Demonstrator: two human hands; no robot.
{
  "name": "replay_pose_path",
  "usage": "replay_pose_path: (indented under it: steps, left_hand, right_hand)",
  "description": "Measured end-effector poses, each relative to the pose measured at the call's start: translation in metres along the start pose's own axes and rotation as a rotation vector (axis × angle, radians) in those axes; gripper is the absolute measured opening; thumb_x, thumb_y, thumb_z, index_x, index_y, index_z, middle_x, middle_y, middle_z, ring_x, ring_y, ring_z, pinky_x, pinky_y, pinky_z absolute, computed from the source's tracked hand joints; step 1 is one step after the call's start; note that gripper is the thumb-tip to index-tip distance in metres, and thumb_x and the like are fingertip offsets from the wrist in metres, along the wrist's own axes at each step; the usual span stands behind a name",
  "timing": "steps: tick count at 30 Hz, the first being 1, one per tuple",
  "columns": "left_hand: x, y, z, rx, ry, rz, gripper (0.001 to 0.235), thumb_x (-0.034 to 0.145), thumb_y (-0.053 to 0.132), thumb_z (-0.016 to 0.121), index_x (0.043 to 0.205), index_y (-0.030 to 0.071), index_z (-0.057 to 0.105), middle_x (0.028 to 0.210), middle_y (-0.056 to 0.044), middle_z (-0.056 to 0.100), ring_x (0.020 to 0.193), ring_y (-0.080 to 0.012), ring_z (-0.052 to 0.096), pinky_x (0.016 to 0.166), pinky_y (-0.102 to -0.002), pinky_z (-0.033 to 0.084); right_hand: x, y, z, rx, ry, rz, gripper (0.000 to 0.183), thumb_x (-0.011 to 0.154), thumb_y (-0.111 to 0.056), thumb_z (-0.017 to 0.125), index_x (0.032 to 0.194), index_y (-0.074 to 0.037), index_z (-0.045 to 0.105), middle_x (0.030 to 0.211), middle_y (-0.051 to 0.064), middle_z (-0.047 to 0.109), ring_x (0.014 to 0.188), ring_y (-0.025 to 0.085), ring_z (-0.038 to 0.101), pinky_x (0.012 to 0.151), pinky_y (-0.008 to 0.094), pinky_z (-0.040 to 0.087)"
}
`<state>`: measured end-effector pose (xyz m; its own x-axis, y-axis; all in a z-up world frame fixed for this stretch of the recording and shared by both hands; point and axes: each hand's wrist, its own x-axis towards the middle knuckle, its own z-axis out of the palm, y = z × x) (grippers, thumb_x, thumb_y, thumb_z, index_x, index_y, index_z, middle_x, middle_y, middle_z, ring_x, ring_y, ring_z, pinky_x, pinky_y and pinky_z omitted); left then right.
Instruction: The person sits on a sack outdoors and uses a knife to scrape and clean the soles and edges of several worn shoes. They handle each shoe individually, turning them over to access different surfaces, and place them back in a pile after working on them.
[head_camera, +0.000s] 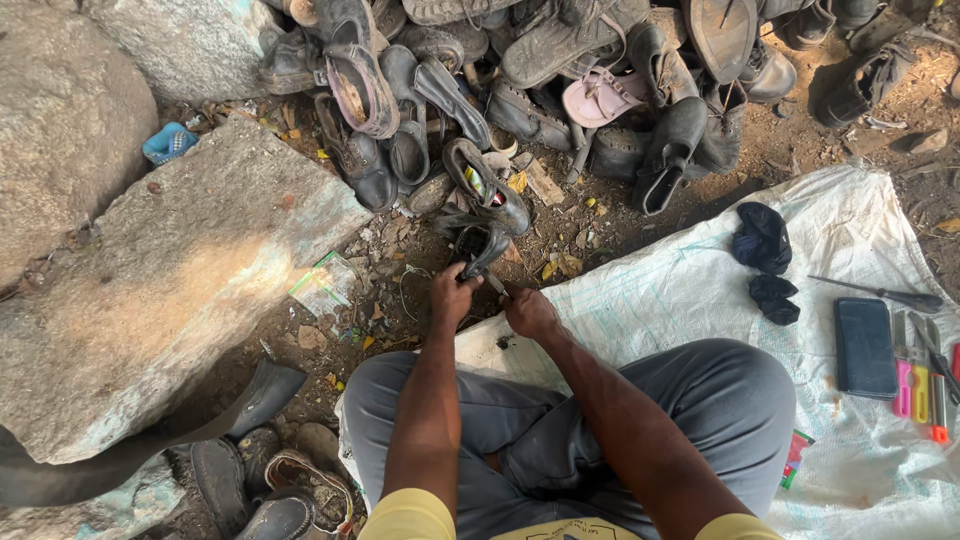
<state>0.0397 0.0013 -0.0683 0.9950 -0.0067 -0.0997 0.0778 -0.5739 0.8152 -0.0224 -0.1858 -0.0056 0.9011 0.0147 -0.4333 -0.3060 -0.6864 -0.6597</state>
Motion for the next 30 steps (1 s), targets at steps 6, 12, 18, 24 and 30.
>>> replay_pose_path:
  steps: [6,12,18,24,30]
  left_hand:
    - [0.006,0.001,-0.013,-0.281,-0.139,-0.251,0.025,0.078,0.017,0.088,0.1,0.008,0.082,0.092,-0.008,0.081,0.08,-0.0155,0.069,0.076,-0.035,0.054]
    - [0.007,0.01,-0.018,-0.329,-0.135,-0.426,0.024,0.076,0.013,0.089,0.099,0.013,0.082,0.091,-0.003,0.08,0.078,-0.0139,0.068,0.074,-0.036,0.054]
    - [0.007,0.006,-0.017,-0.388,-0.125,-0.428,0.023,0.075,0.011,0.088,0.097,0.012,0.081,0.089,-0.004,0.081,0.076,-0.0135,0.071,0.073,-0.034,0.056]
    - [0.01,0.005,-0.02,-0.479,-0.178,-0.364,0.029,0.074,0.008,0.088,0.102,0.009,0.082,0.092,-0.003,0.081,0.079,-0.0118,0.07,0.076,-0.03,0.055]
    - [0.009,-0.004,-0.014,-0.569,-0.128,-0.387,0.026,0.074,0.006,0.088,0.099,0.006,0.081,0.089,-0.003,0.079,0.076,-0.0119,0.068,0.073,-0.03,0.055]
  right_hand:
    - [0.019,0.009,0.026,0.072,0.128,-0.128,0.03,0.098,-0.027,0.06,0.123,-0.014,0.07,0.098,0.024,0.075,0.09,0.044,0.071,0.078,0.052,0.057]
    - [0.009,-0.029,0.017,0.15,-0.026,0.048,0.041,0.102,-0.027,0.05,0.141,-0.014,0.056,0.093,0.024,0.075,0.075,0.038,0.075,0.063,0.048,0.06]
    - [-0.042,-0.053,0.001,0.069,-0.071,0.13,0.05,0.104,-0.027,0.047,0.152,-0.012,0.043,0.09,0.027,0.075,0.071,0.04,0.073,0.063,0.051,0.056]
    - [-0.019,-0.04,0.013,0.014,-0.011,0.074,0.044,0.103,-0.029,0.052,0.144,-0.014,0.052,0.094,0.026,0.075,0.081,0.045,0.073,0.07,0.056,0.057]
    - [-0.025,-0.045,0.022,0.037,-0.045,0.075,0.051,0.101,-0.024,0.049,0.149,-0.008,0.042,0.094,0.033,0.072,0.084,0.052,0.071,0.077,0.06,0.055]
